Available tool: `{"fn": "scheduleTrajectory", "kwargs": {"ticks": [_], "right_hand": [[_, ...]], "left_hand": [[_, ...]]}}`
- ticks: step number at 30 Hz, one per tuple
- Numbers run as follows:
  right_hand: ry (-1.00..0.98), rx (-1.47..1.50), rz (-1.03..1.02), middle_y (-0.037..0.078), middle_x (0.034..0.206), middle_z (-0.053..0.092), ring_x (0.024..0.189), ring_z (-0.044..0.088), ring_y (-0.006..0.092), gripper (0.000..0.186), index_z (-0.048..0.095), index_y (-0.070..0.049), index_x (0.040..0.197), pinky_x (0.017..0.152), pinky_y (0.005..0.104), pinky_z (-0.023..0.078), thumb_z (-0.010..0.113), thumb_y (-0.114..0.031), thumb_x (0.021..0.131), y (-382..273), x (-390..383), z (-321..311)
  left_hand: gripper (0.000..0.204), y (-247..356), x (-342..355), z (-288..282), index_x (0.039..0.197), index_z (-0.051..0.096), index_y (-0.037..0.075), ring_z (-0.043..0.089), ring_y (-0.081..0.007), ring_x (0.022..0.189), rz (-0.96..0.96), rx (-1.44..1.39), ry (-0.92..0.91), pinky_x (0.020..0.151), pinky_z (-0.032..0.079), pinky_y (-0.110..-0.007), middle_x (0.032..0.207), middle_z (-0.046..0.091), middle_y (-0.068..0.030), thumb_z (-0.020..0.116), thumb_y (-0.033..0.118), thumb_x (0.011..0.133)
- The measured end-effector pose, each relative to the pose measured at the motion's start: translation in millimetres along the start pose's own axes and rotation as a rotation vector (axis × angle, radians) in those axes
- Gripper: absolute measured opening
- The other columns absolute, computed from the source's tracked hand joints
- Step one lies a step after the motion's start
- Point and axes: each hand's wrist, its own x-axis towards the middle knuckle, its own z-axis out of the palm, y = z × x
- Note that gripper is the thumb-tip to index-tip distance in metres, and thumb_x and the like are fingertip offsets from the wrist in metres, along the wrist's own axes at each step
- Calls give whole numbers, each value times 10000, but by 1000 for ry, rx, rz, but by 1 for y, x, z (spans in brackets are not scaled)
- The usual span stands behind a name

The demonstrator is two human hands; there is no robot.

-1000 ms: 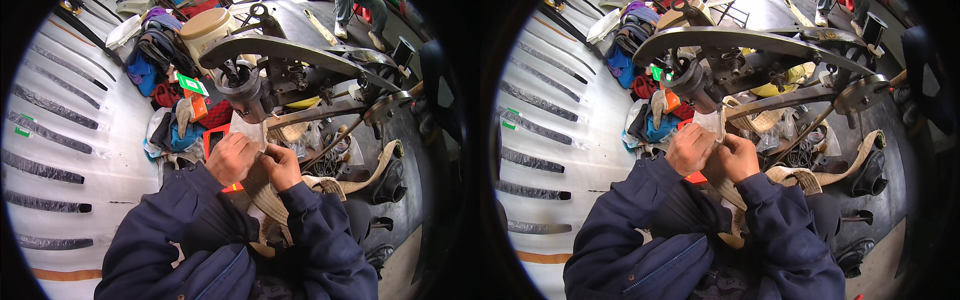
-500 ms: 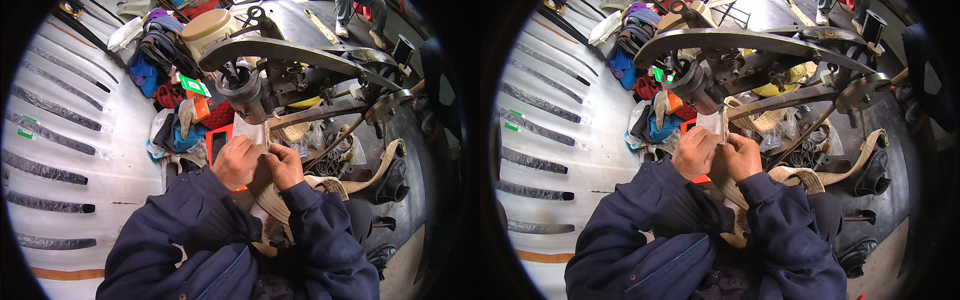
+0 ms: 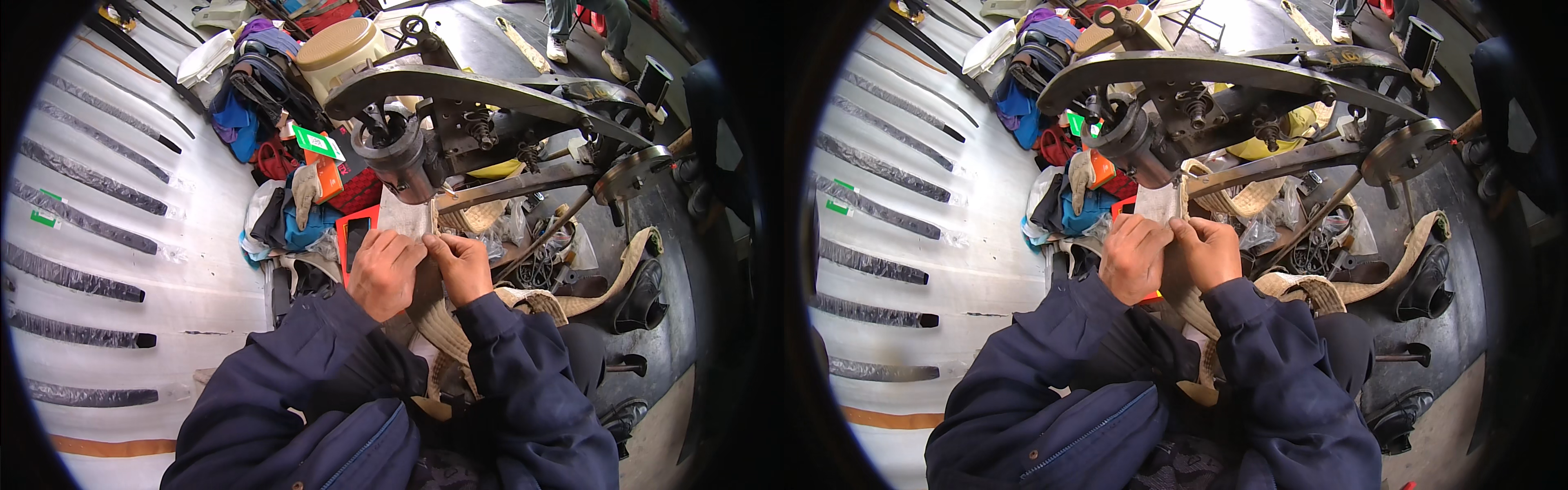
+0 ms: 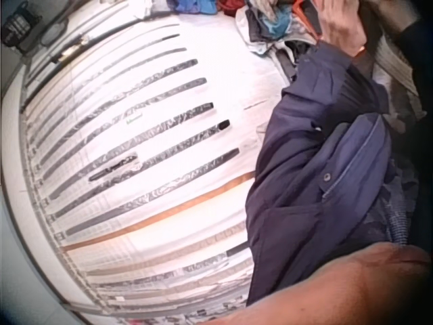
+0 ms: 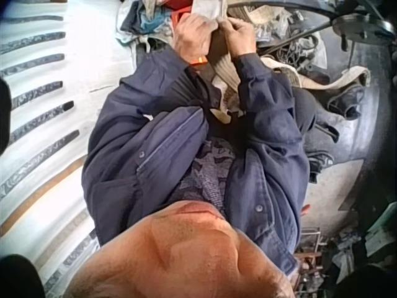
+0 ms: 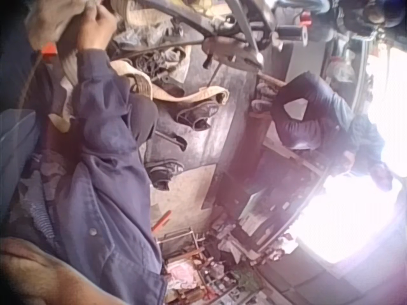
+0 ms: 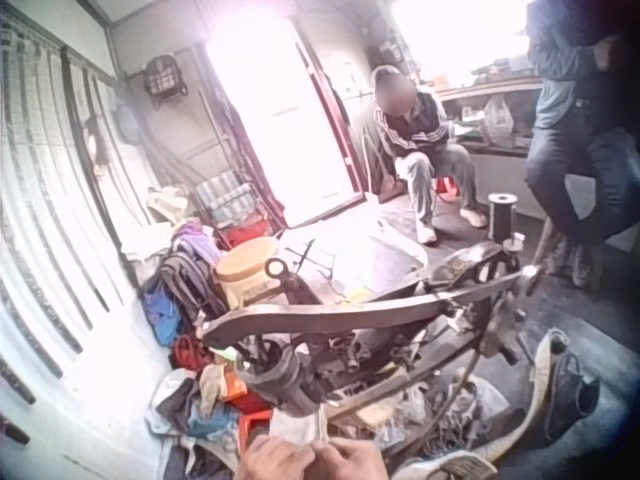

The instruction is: The person operates a manual sewing machine to stitch a beige woven strap. They guide the strap under the presser foot, turn the handwheel to advance the needle, and repeatedly adjust the fabric to maintain alignment. The person also uses a white cloth to wipe the machine's needle area during operation.

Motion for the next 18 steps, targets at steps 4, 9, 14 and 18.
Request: {"fn": "scheduleTrajectory", "kwargs": {"ticks": [4,9,14,18], "right_hand": [[43,-59,-97,75,585,548,593,423,67,289,646,50,801,543,305,413,639,-197,952,-1,2,3],[75,-235,-163,180,584,487,534,393,168,320,593,51,758,541,364,404,621,-205,949,-5,0,5],[78,-370,-204,173,570,447,541,370,180,354,540,64,741,546,378,388,607,-213,952,-3,1,4],[-14,-176,-90,-94,675,447,649,366,25,342,553,17,739,536,254,313,595,-201,998,0,4,2]], "left_hand": [[342,16,-3,-8,1019,669,15,578,-264,827,-73,78,-52,767,427,-381,832,587,-74,647,-15,679],[312,52,-26,-12,1103,661,1,588,-256,765,-310,-36,-44,714,448,-359,811,569,-96,657,66,797],[358,105,-67,30,1135,647,29,613,-164,974,-1404,-1537,-143,832,485,-299,1063,674,-60,521,350,1037],[496,91,-62,78,1385,434,57,522,-204,1200,-1194,-1712,-83,1011,408,-335,1292,555,-66,442,425,1053]]}}
